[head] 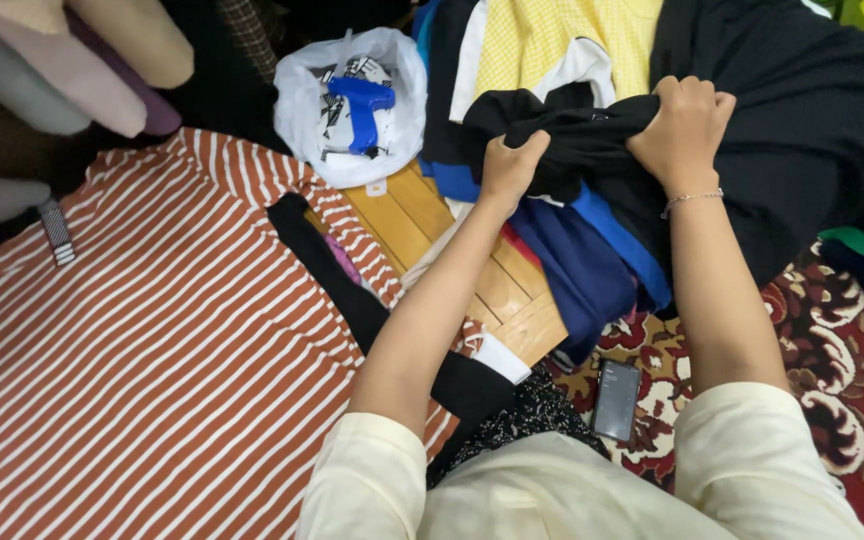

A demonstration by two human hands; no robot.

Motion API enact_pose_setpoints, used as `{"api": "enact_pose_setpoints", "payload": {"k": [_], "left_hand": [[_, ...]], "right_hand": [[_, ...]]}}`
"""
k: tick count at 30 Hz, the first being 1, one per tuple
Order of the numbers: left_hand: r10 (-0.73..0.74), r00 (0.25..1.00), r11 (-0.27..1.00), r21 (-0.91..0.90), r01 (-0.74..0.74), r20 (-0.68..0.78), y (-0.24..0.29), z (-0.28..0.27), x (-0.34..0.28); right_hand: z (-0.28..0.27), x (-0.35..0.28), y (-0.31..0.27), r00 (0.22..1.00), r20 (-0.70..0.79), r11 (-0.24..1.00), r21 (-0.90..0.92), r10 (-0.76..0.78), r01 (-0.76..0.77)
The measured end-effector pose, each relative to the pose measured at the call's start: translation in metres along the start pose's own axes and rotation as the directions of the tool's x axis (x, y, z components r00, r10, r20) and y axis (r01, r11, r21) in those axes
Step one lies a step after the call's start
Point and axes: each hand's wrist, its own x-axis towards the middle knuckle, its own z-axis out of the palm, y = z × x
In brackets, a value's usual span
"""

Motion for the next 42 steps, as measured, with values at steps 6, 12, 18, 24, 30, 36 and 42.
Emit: {"api": "enact_pose_setpoints", "payload": {"k": [6,12,18,24,30,36,42], "left_hand": [[-0.212,0.973,0.837,-0.529,0.136,-0.086,-0.029,-0.020,0.000],[-0.231,0.968,0.848,-0.509,0.151,-0.097,0.003,-0.077,-0.030],[-0.470,0.880,0.790,-0.476,0.386,-0.067,0.064,-0.121,-0.073],[-0.490,0.857,0.776,-0.525,0.349,-0.156,0.068,-0.153,-0.086],[-0.421,0.876,0.819,-0.515,0.254,-0.237,0.046,-0.198,-0.085],[-0.422,0.855,0.786,-0.591,0.180,-0.301,0.048,-0.245,-0.095],[-0.482,0.835,0.725,-0.656,0.210,-0.265,0.045,-0.297,-0.113]], "right_hand": [[-0.022,0.013,-0.030,0.953,0.300,0.980,0.196,-0.034,-0.027],[-0.054,0.027,-0.079,0.848,0.525,0.928,0.345,-0.068,-0.139],[-0.093,0.040,-0.124,0.752,0.639,0.905,0.399,-0.158,-0.149],[-0.125,0.054,-0.161,0.636,0.713,0.888,0.450,-0.294,-0.095],[-0.111,0.058,-0.204,0.590,0.715,0.786,0.584,-0.376,-0.206],[-0.111,0.059,-0.248,0.588,0.649,0.633,0.722,-0.483,-0.278],[-0.144,0.071,-0.303,0.507,0.620,0.582,0.772,-0.599,-0.256]]}}
